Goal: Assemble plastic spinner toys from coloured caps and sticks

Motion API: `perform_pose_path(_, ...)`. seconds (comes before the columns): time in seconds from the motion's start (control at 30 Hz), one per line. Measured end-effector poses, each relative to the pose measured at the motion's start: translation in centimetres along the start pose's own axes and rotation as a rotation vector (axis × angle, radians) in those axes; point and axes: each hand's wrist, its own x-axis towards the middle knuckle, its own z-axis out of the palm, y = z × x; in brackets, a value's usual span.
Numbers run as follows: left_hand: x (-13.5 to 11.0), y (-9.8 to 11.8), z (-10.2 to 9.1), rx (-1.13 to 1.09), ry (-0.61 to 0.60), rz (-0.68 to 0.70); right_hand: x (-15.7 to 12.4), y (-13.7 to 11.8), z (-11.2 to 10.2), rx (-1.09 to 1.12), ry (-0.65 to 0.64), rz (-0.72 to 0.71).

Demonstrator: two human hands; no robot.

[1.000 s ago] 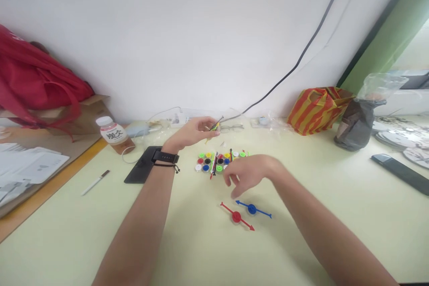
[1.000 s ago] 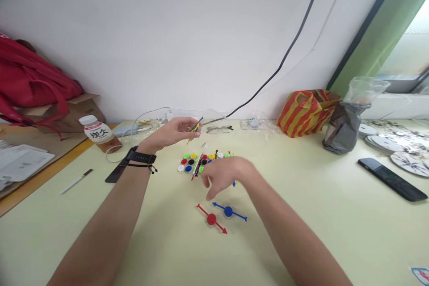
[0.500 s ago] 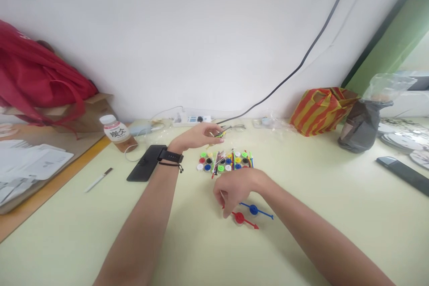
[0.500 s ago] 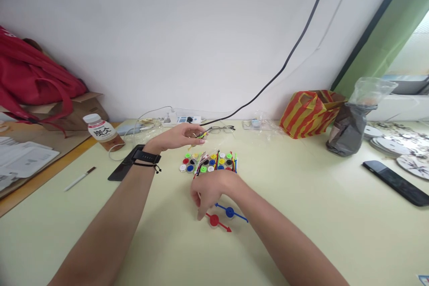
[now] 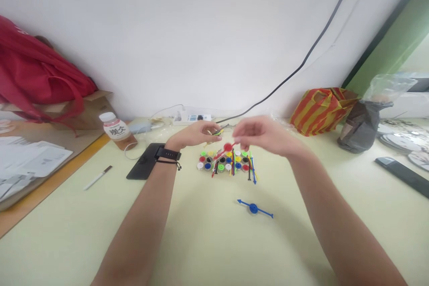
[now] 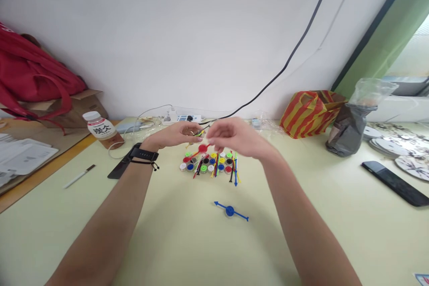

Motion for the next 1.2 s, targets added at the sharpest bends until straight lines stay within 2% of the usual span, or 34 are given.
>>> perform_pose_path(0.13,-0.1,0.3,0.0,-0.01,-0.007,-0.001,-0.9,0.7,-3.3,0.007,0.455,-0.07)
perform_pose_path(0.23,-0.1,0.4,0.1,-0.021,-0.03,0.012,-1.1,1.6,-4.2,0.016,0.631,-0.04)
perform_pose_path(0.3,-0.1,0.4,0.0,-0.031,-0.043,0.027,-1.0,1.9,-4.3,0.017,0.65,-0.005)
perform_pose_path(0.57,-0.2,0.4,0.0,-0.057,-0.037,0.048,-0.8,1.4,-3.5,-0.01,0.553,0.075)
perform_pose_path(0.73,-0.1,0.9,0.2,-0.053,-0.044,0.052,-0.8,1.4,-3.3,-0.069,0.541,0.111)
perform_pose_path(0.97,-0.1,1.2,0.6,-0.073,-0.047,0.057,0.1,1.4,-1.9,-0.166,0.663,0.089)
perform_pose_path(1.2,0.7,1.1,1.6,-0.126,-0.015,0.084,1.4,2.1,0.2,-0.35,0.908,-0.005)
